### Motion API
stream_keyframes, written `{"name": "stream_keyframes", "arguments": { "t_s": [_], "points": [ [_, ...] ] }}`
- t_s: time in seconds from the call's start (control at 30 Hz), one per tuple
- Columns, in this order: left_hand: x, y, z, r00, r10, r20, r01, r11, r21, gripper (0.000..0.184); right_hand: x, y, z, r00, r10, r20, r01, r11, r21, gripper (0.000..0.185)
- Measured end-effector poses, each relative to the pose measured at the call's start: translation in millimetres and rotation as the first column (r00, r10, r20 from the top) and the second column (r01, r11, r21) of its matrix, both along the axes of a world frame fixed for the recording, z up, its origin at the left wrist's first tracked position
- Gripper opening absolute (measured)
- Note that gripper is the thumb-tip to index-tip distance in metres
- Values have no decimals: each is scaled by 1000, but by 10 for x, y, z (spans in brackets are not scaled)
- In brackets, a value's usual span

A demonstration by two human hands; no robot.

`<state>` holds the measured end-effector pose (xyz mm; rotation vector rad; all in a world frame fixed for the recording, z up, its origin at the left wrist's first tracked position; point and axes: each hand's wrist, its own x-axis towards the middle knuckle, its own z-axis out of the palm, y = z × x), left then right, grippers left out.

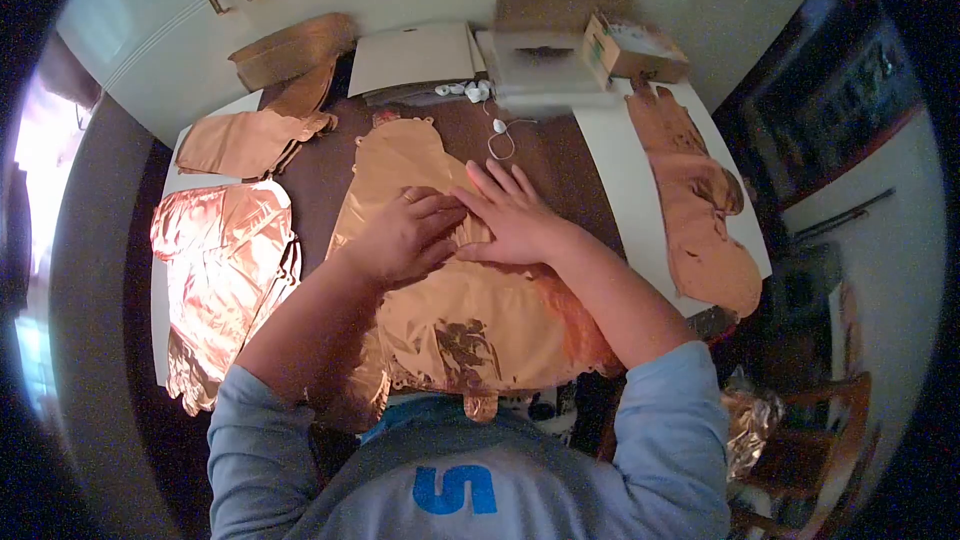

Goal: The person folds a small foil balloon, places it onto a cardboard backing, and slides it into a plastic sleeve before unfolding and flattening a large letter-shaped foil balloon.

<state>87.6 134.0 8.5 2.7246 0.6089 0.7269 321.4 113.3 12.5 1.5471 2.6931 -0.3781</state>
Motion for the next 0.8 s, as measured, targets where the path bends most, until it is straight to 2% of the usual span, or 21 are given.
{"name": "stream_keyframes", "arguments": {
  "t_s": [0.2,0.27,0.4,0.5,0.6,0.67,0.73,0.8],
  "points": [
    [-31,-102,-4,998,53,-22,-54,998,-18,54,7,18,42,1000,2,-19,-3,1000,-26,100],
    [-73,-230,59,994,105,2,-105,994,-33,58,9,24,48,1000,8,-11,-8,1000,-25,99],
    [-114,-335,-13,995,97,-35,-98,995,-31,64,-33,-35,135,1000,-9,-26,9,1000,17,94],
    [-112,-329,-69,995,98,22,-97,995,-19,64,40,-210,54,903,-2,-429,104,971,214,81],
    [-127,-328,-122,994,99,48,-98,995,-20,65,93,-949,598,853,-66,-517,223,943,248,50],
    [-121,-322,-82,994,93,51,-92,996,-22,65,163,-1572,849,868,-339,-364,374,927,30,26],
    [-107,-327,-71,994,105,25,-103,994,-41,65,209,-2115,789,739,-565,-367,502,825,-259,22],
    [-114,-338,-62,993,115,5,-115,992,-43,65,234,-2541,427,549,-766,-334,549,632,-546,30]
  ]
}}
